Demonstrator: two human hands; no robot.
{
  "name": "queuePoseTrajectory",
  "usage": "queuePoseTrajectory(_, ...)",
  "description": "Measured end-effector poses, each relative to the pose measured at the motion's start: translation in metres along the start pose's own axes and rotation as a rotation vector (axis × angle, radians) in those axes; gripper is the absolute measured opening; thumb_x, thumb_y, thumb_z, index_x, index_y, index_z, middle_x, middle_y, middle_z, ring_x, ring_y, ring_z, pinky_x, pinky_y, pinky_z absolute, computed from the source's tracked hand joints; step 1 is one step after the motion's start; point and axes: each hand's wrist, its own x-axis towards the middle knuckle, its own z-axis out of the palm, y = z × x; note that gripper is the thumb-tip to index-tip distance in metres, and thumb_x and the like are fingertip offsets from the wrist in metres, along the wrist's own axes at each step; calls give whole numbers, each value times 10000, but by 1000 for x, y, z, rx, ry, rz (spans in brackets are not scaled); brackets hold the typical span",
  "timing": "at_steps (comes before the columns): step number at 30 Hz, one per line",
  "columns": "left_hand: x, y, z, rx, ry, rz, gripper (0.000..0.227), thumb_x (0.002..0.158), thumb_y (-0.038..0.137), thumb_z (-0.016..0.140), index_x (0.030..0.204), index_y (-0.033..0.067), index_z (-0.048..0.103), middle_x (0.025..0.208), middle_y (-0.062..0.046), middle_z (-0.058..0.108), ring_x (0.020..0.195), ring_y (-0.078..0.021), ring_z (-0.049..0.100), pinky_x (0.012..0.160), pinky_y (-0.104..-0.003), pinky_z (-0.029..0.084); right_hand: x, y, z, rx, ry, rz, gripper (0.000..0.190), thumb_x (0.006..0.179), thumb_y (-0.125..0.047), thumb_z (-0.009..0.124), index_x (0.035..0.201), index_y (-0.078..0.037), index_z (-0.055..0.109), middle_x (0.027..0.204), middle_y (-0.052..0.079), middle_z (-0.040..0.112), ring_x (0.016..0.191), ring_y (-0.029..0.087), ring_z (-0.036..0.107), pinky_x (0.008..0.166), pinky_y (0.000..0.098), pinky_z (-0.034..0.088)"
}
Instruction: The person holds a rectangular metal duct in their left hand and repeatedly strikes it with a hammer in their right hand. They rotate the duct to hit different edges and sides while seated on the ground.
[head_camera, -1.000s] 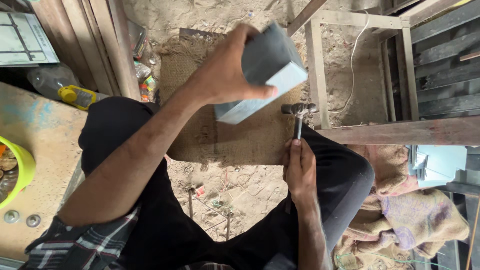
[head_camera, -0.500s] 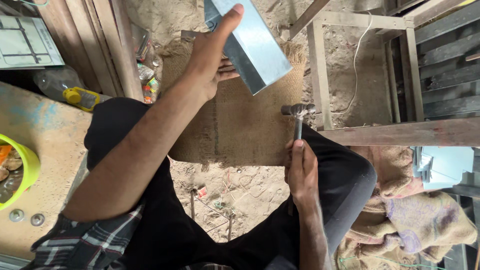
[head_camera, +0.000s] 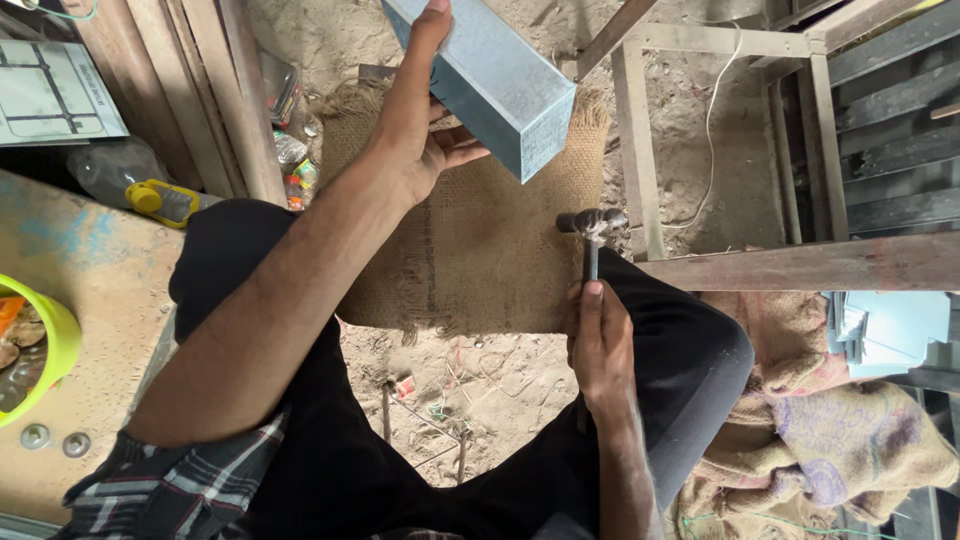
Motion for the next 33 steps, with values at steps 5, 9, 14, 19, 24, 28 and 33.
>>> queuePoseTrajectory(5,1,-2,-1,23,6,13,1255,681,831,587,1518,-60,303,1335,-334,485,1186,-485,613,928,-606,579,1,1,-1,-14,-1,20,492,1106,-435,322,928,-69,598,535,-60,387,400,40,340,337,263,290)
queuePoseTrajectory(9,2,-3,-1,37,62,13,1201,676,804,593,1491,-47,364,1335,-312,471,1194,-464,601,936,-605,597,1,-2,0,-50,17,25,504,1101,-444,340,929,-63,620,535,-50,366,408,51,341,363,275,277)
queuePoseTrajectory(14,9,-7,0,166,142,68,1155,673,736,716,1430,-26,292,1334,-305,507,1229,-407,585,934,-567,584,0,-5,1,-39,7,26,496,1102,-427,358,932,-40,619,560,-52,386,441,57,337,391,285,271)
queuePoseTrajectory(19,13,-17,3,487,176,535,1079,772,616,880,1324,-57,242,1204,-262,521,1160,-333,651,969,-387,618,-1,-7,1,-152,24,-28,449,1111,-363,378,945,-35,636,553,-19,400,448,80,355,408,320,279)
queuePoseTrajectory(24,13,-34,20,781,373,630,992,745,584,907,1225,-57,322,1074,-142,428,1031,-252,559,780,-376,612,-9,-7,11,-397,118,-399,306,1114,-257,464,1132,6,617,606,61,517,482,163,454,453,406,387)
queuePoseTrajectory(28,22,-41,34,783,526,648,1022,677,588,959,1189,-51,347,1056,-169,441,1025,-289,539,856,-459,530,-14,-12,23,-491,-64,-293,258,1116,-234,440,1114,-41,611,599,125,581,429,227,494,373,434,408)
queuePoseTrajectory(33,18,-50,47,784,623,649,1022,609,568,970,1229,9,380,1075,-134,498,1005,-255,551,941,-487,523,-16,-21,30,-487,-158,-257,227,1096,-194,441,1166,-25,575,582,144,644,371,203,587,330,398,406)
